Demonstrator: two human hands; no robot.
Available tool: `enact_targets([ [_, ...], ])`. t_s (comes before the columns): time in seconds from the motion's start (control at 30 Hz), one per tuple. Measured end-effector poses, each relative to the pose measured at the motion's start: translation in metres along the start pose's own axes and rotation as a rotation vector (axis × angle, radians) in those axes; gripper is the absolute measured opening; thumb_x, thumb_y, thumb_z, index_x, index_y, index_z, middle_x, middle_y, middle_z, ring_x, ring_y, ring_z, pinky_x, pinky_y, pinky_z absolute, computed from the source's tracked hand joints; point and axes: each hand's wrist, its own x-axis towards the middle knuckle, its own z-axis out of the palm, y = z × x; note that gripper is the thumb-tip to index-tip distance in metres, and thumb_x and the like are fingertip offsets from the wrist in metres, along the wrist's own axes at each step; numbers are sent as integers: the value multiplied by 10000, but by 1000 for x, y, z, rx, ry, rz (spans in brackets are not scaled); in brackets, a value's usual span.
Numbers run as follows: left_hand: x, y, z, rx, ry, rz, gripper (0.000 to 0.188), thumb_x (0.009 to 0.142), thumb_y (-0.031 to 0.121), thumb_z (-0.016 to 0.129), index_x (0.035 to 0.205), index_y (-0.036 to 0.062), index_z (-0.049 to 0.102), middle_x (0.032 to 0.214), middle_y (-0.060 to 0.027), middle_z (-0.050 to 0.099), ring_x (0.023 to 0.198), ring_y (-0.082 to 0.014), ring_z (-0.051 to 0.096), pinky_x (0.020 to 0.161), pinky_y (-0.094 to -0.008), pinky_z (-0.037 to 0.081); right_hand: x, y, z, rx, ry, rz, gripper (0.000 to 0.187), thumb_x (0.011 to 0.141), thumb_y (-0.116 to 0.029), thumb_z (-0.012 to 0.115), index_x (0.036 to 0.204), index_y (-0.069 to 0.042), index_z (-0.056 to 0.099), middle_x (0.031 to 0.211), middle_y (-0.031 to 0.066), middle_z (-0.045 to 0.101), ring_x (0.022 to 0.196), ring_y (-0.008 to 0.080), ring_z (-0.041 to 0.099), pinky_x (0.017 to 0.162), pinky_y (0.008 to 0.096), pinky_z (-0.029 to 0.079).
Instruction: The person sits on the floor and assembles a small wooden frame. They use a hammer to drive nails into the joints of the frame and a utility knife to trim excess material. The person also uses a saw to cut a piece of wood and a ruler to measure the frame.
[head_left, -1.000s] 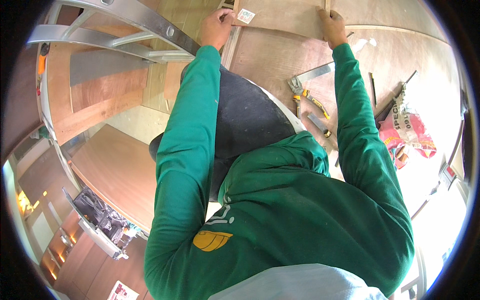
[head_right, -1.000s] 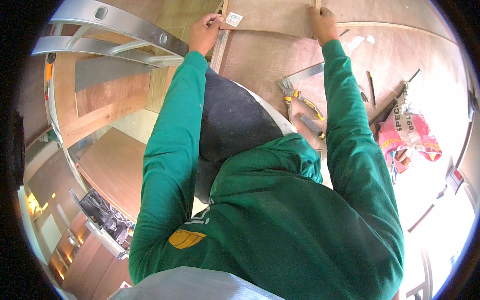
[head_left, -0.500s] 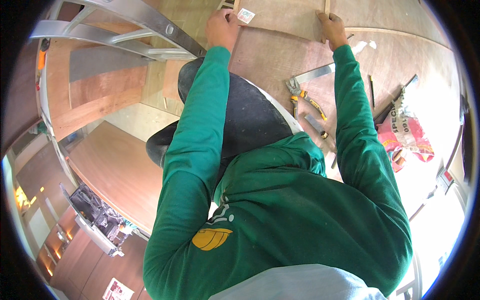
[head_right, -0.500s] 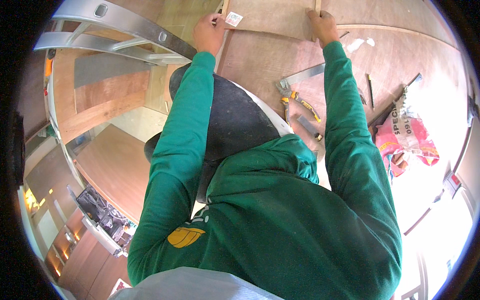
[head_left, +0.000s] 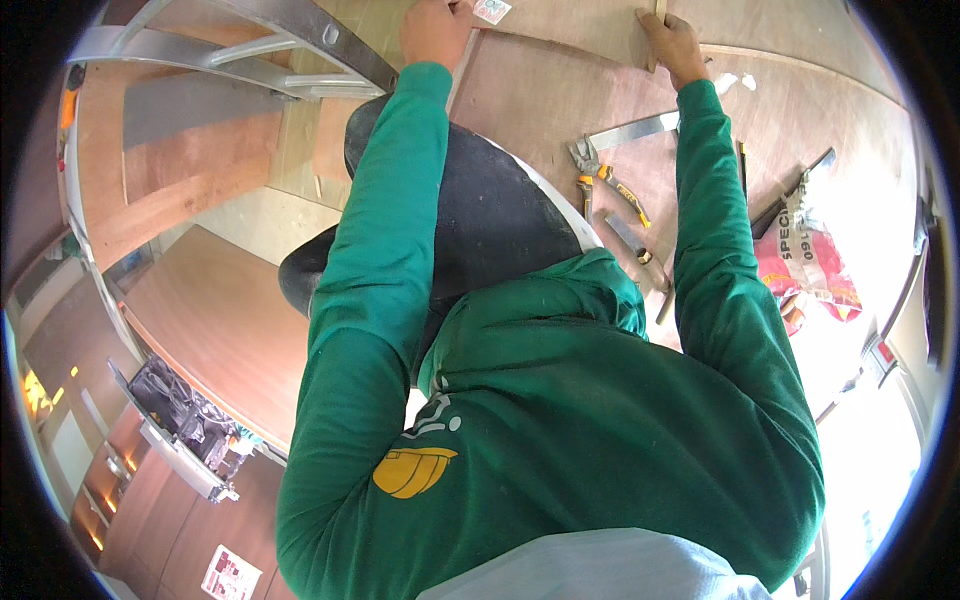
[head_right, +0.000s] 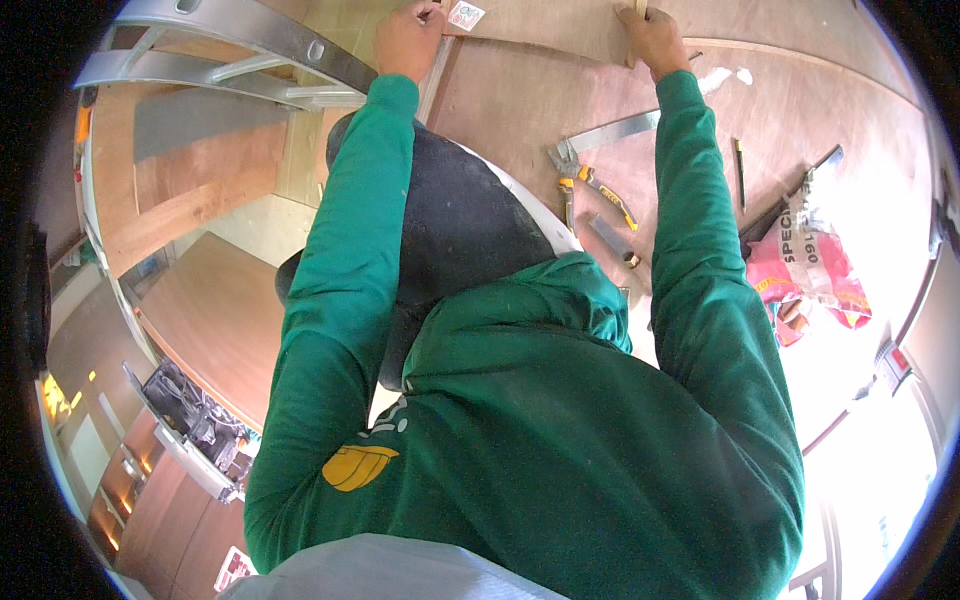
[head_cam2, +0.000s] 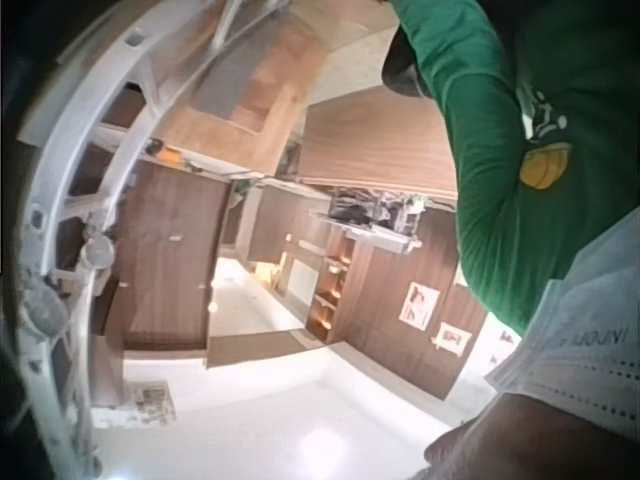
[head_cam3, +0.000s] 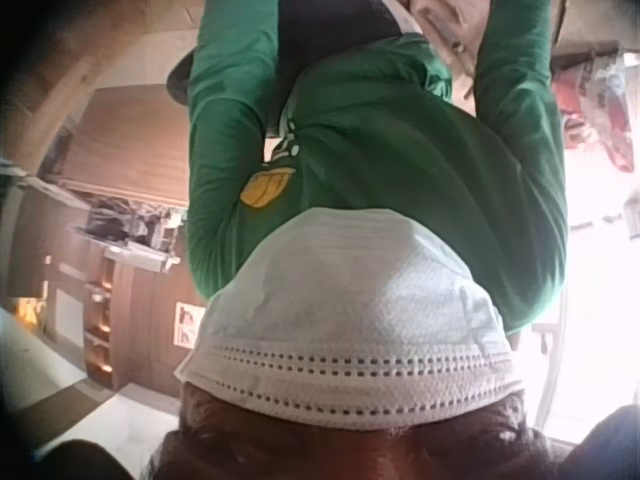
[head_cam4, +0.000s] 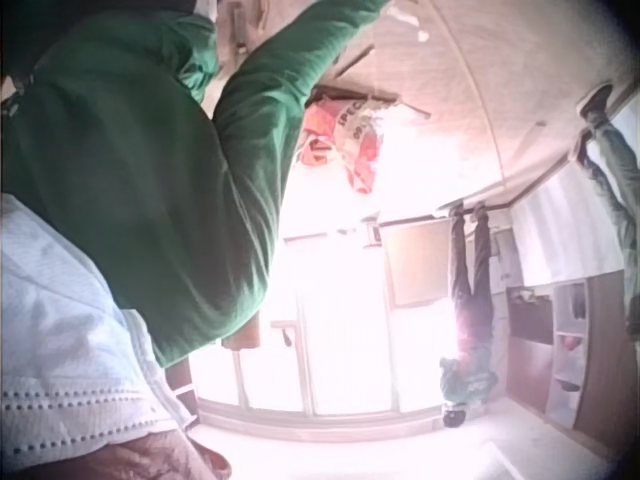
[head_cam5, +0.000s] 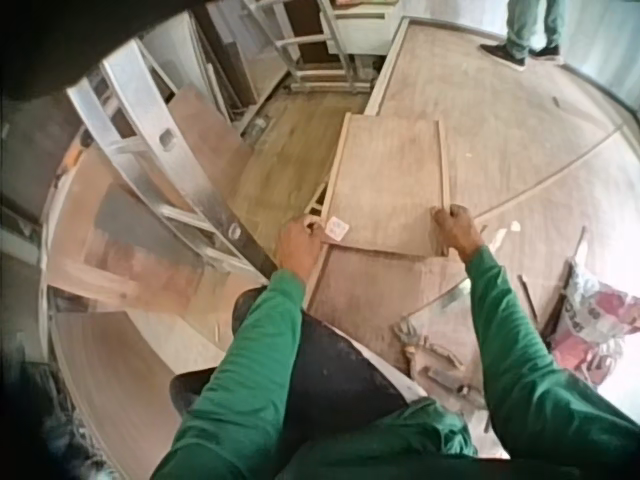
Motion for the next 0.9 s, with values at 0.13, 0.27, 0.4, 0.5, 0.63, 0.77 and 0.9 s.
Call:
enact_targets([
  [0.13,-6,2,14,-88,94,77,228,934,231,699,1020,42,794,972,-290,743,917,-483,711,796,-541,553,-24,16,-16,-316,148,-173,511,952,-377,755,1304,-17,668,1092,226,742,965,349,711,867,446,564],
  [0.27,3,1,2,-96,-47,-34,227,948,244,684,1006,49,785,884,-235,755,845,-430,728,748,-497,559,-93,-30,-35,-422,381,-442,361,968,-251,710,1231,-5,684,984,238,748,903,432,712,811,509,560],
  [0.4,14,11,-18,-206,-237,-117,231,946,243,685,1026,44,771,842,-197,748,804,-370,730,727,-466,551,-135,-19,-71,-561,256,-262,560,1000,-405,713,1341,37,666,1047,189,759,925,286,739,837,376,589],
  [0.5,18,-4,-16,-249,-234,-30,239,950,242,683,1068,46,752,905,-193,752,837,-352,730,744,-470,548,-151,-17,-69,-554,223,-291,486,980,-332,730,1302,27,676,1043,213,752,946,367,733,873,445,579],
  [0.63,25,-20,-19,-85,-148,274,228,974,235,665,1110,56,694,1021,-220,729,914,-408,713,791,-510,545,-162,-71,-15,-324,111,-461,323,992,-262,719,1162,12,737,1032,210,755,926,368,738,858,445,582],
  [0.77,13,-14,-23,9,-67,298,218,1009,236,629,1134,58,621,1053,-244,701,941,-477,684,814,-551,538,-134,-133,52,-204,-37,-557,293,1011,-242,694,1169,2,731,1050,207,761,954,353,750,832,442,595],
  [0.9,1,-12,-32,-18,-25,309,241,1015,238,627,1164,52,595,1045,-274,697,918,-491,695,785,-568,547,-103,-189,96,-95,-82,-615,265,973,-218,698,965,43,743,921,243,735,865,408,714,784,481,558],
])
